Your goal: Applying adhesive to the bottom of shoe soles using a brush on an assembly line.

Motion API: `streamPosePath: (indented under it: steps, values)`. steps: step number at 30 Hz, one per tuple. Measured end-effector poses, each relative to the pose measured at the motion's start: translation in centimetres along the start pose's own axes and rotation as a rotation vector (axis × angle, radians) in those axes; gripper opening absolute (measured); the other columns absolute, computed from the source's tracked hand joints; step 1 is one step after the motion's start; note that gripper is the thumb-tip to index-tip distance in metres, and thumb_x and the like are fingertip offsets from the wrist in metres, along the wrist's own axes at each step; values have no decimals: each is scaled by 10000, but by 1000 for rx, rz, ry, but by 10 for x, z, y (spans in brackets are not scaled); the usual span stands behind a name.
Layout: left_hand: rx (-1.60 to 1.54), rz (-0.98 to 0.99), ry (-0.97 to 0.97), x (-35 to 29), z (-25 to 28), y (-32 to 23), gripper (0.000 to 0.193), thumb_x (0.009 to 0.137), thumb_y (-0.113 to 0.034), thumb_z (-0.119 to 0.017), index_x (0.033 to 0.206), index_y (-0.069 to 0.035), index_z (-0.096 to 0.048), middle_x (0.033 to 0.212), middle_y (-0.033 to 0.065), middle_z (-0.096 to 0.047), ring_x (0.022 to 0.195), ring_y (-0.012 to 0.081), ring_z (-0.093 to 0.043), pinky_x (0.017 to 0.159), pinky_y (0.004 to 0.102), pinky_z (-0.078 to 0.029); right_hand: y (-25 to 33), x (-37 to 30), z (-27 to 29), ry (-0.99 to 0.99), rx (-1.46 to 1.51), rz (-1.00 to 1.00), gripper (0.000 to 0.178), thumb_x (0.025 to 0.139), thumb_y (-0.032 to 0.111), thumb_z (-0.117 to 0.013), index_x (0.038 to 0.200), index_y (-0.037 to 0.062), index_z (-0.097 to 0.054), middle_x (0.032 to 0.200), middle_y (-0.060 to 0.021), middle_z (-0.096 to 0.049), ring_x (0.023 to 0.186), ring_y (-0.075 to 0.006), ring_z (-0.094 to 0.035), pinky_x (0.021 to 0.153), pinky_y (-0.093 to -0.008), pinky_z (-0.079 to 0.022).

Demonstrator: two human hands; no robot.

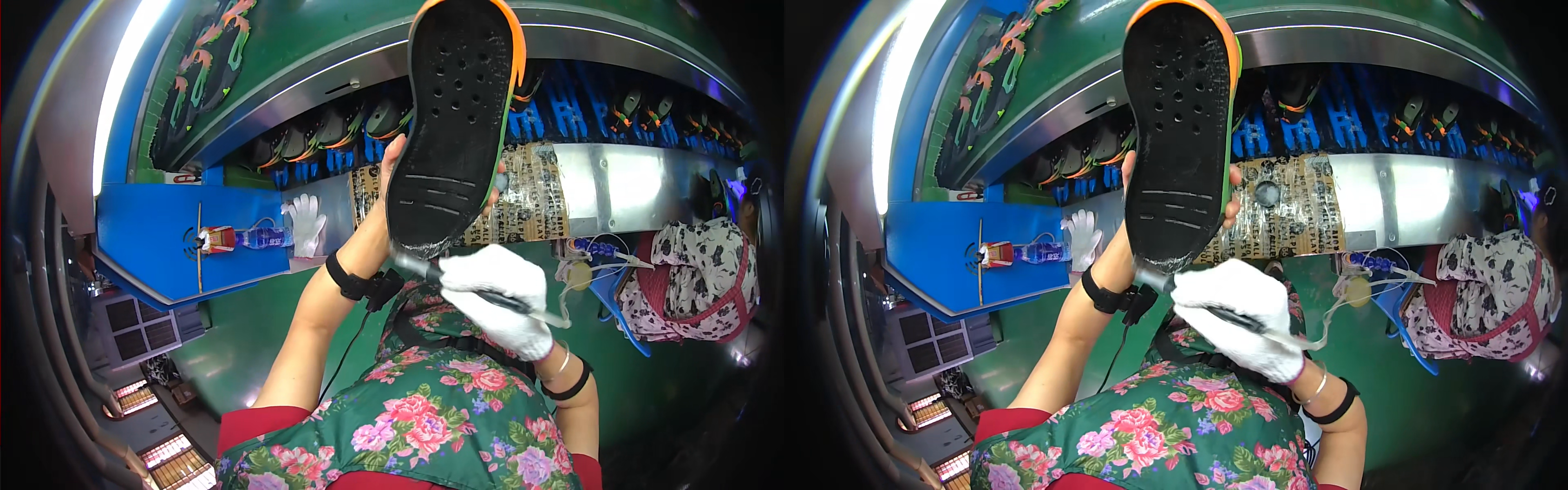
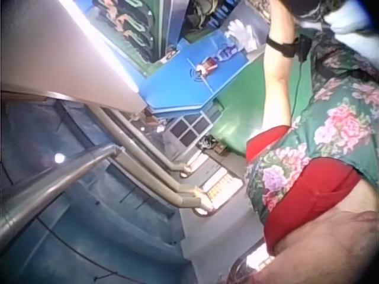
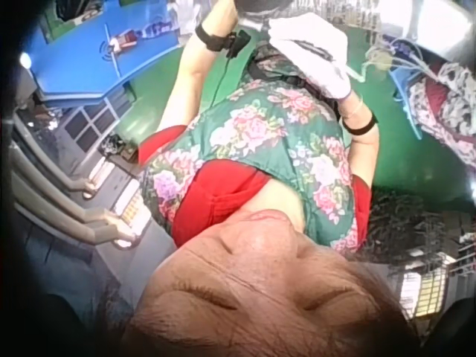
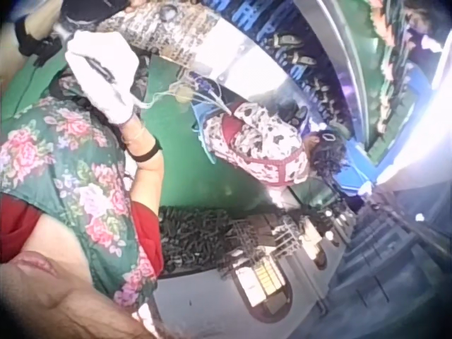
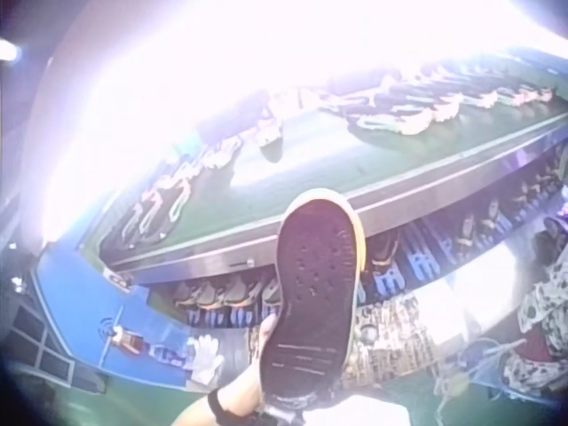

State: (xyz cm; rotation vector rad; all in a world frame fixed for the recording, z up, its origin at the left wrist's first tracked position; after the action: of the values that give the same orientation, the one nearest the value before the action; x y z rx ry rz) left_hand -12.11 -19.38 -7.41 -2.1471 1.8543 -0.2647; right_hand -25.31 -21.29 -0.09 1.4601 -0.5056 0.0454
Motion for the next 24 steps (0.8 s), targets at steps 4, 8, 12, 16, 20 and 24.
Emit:
streamPosePath:
  steps: [4,8,12,16,20,24]
  values:
    - [-122,10,145,-11,3,-3,985,933,-729,-479,1624,-44,-320,1530,333,-452,1271,510,-578,1095,641,-460,-19,-7,12,-77,352,-297,196,826,-40,-802,1019,-2,-806,1031,-147,-787,903,-198,-746,833,-322,-588]
    - [-17,-27,-170,-19,27,15,768,1043,-566,-412,1582,-20,-392,1531,270,-505,1311,419,-600,1145,526,-473,-1,32,48,-77,-227,8,196,810,7,-830,1001,43,-802,1022,-112,-792,912,-217,-743,838,-339,-585]
    - [-174,103,-245,-41,48,50,686,1037,-532,-451,1484,-19,-536,1379,233,-650,1162,375,-702,1052,521,-551,30,64,76,-253,-648,286,224,780,-20,-838,993,39,-805,1005,-117,-794,933,-229,-739,843,-357,-584]
    - [-344,41,-200,-58,49,40,672,1043,-547,-437,1477,-49,-556,1365,222,-660,1166,369,-701,1048,530,-551,36,57,39,-98,-643,382,257,767,46,-868,1010,83,-794,1013,-81,-788,877,-246,-723,793,-357,-566]
    - [-7,-97,30,-84,10,-5,890,951,-638,-547,1606,-62,-373,1566,238,-472,1394,408,-524,1158,648,-410,4,38,40,-37,11,40,187,798,0,-823,978,1,-774,999,-121,-783,831,-198,-714,742,-314,-557]
    - [40,-201,390,-105,-62,-85,1184,823,-734,-720,1649,-75,-187,1580,350,-321,1301,625,-496,926,664,-594,-40,5,80,-502,475,-187,197,807,-98,-732,995,-44,-757,1072,-165,-760,810,-155,-679,707,-267,-533]
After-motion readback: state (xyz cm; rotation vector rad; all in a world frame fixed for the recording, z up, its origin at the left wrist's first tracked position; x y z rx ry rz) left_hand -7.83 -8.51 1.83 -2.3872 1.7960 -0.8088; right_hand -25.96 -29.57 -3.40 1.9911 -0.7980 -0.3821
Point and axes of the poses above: each hand's wrist, its own x-axis towards the middle knuckle, its own z-axis out of the back of the hand, y = z × x, the point moved 10 cm from there along x, towards the middle knuckle
